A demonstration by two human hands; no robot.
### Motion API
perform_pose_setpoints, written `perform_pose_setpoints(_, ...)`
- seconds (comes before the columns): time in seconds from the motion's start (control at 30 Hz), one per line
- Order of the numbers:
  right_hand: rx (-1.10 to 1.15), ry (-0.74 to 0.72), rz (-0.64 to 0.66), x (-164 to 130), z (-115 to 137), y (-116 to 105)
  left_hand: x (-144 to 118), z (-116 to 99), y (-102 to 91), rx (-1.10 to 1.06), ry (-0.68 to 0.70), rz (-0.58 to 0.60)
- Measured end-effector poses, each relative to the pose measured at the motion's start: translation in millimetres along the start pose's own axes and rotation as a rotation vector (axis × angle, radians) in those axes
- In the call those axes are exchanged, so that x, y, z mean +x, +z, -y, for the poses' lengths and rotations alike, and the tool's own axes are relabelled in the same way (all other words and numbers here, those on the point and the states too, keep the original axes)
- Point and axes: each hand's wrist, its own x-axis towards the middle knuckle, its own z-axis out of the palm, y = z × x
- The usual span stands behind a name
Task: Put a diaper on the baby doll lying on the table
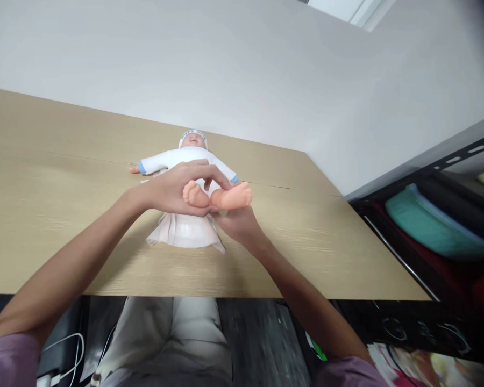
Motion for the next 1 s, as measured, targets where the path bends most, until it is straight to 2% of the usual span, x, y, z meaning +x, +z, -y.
perform_pose_setpoints(0.1, 0.116, -0.045, -0.008, -11.6, 17.0, -5.2, -13.3, -6.1, 13.1, -0.003, -0.033, -0.003)
perform_pose_setpoints(0.23, 0.184, -0.206, 0.164, -17.0, 23.5, -18.6, -49.8, -19.9, 20.1, 0.046, -0.134, -0.023)
perform_pose_setpoints(0.4, 0.045, -0.409, 0.369, -28.6, -3.4, -32.4, -115.7, -24.1, 12.2, 0.131, -0.211, -0.078)
perform_pose_setpoints(0.53, -0.128, -0.452, 0.426, -39.8, -34.6, -26.5, -152.0, -10.6, 6.2, 0.163, -0.199, 0.076)
perform_pose_setpoints(0.73, -0.203, -0.631, 0.390, -42.6, -60.9, -21.7, -173.6, 11.8, 6.4, 0.182, -0.138, 0.200)
perform_pose_setpoints(1.0, -0.259, -0.607, 0.493, -41.3, -55.8, -32.4, -183.4, 21.3, 10.4, 0.182, -0.095, 0.236)
